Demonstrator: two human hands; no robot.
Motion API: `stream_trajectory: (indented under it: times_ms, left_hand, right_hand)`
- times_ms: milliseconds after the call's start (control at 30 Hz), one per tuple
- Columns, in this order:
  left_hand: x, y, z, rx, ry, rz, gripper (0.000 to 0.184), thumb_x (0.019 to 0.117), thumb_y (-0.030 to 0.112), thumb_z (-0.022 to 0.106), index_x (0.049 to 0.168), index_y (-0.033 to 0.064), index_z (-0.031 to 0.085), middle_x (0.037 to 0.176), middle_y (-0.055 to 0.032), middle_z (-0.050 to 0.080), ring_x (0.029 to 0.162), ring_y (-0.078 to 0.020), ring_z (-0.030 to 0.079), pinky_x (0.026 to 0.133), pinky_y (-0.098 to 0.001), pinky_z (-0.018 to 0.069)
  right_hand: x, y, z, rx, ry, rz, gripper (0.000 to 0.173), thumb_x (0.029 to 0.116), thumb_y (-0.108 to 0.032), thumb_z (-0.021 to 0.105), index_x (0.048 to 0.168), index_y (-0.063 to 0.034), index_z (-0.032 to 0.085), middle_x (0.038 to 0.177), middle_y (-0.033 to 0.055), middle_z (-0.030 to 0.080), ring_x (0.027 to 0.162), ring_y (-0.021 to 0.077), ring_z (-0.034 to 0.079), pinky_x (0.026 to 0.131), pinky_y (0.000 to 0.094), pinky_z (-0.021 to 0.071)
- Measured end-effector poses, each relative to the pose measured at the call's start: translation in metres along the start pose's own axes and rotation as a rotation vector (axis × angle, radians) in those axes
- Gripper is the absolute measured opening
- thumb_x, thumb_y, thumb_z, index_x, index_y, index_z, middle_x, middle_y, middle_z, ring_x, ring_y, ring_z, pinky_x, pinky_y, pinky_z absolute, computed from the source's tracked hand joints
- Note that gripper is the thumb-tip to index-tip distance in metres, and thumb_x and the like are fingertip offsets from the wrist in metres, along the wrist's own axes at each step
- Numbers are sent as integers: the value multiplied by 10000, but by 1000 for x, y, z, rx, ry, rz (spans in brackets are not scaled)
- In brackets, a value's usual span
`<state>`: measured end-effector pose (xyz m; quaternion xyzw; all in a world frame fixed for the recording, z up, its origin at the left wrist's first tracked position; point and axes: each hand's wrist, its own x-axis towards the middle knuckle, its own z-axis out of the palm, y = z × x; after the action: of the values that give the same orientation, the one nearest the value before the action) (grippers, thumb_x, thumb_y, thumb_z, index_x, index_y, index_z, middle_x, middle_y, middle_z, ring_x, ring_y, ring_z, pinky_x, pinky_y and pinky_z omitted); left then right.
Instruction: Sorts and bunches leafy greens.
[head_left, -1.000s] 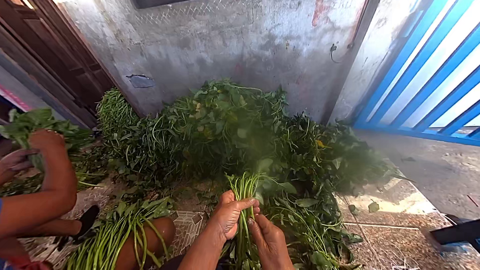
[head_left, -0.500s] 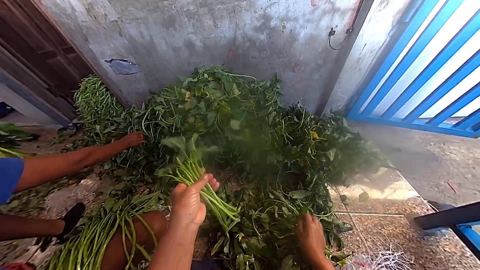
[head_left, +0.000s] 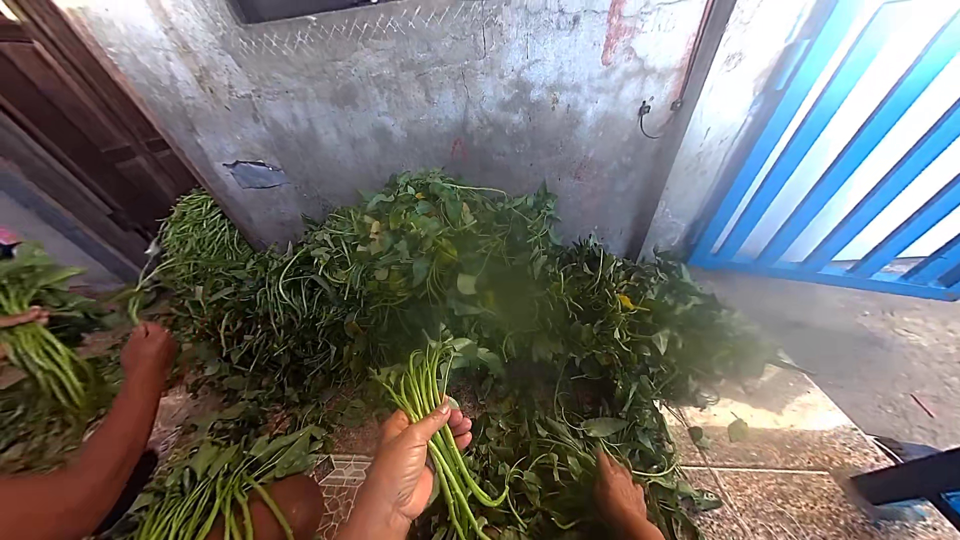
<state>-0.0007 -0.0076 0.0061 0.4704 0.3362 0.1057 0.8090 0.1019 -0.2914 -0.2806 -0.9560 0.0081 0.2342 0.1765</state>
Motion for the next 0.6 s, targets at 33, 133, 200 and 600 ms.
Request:
stream_trajectory:
  times_ms: [33,133,200,600]
  left_hand:
    - [1,-2,1,-13,5,12,170,1018,-33,545,1187,-56,540,831,-194,706,732,-302,741,682,-431,649]
    - [1,-2,-1,-51,33,13,185,1011,-38,552,1193,-64,565,834,-196,707,736,-300,738,682,-428,646]
    - [2,-2,-2,-68,48,1,170,1009,-36,554,1177,-61,563,834,-194,704,734,-299,737,676,-424,646]
    - [1,-25,6,55,16,-76,203,970,-33,632,1164,-56,576,897,-200,719,729,-280,730,642,-386,629]
  right_hand:
    - [2,-1,-2,-5,-67,22,526,1021,-175,509,1544,-141,464,1517,184,522,1431,432,437,1097,669,385]
    - [5,2,-4,-55,-136,54,431,1007,-251,552,1407,-99,603,1434,207,587,1381,426,499,1080,668,409]
    - [-2,-3,-15,-114,-114,19,359,1025,-272,522,1317,-129,673,1335,185,665,1282,393,599,1054,637,441]
    - [-123,-92,-70,762,739,-595,245,928,-31,646,1151,6,742,1009,119,753,892,176,734,828,358,623]
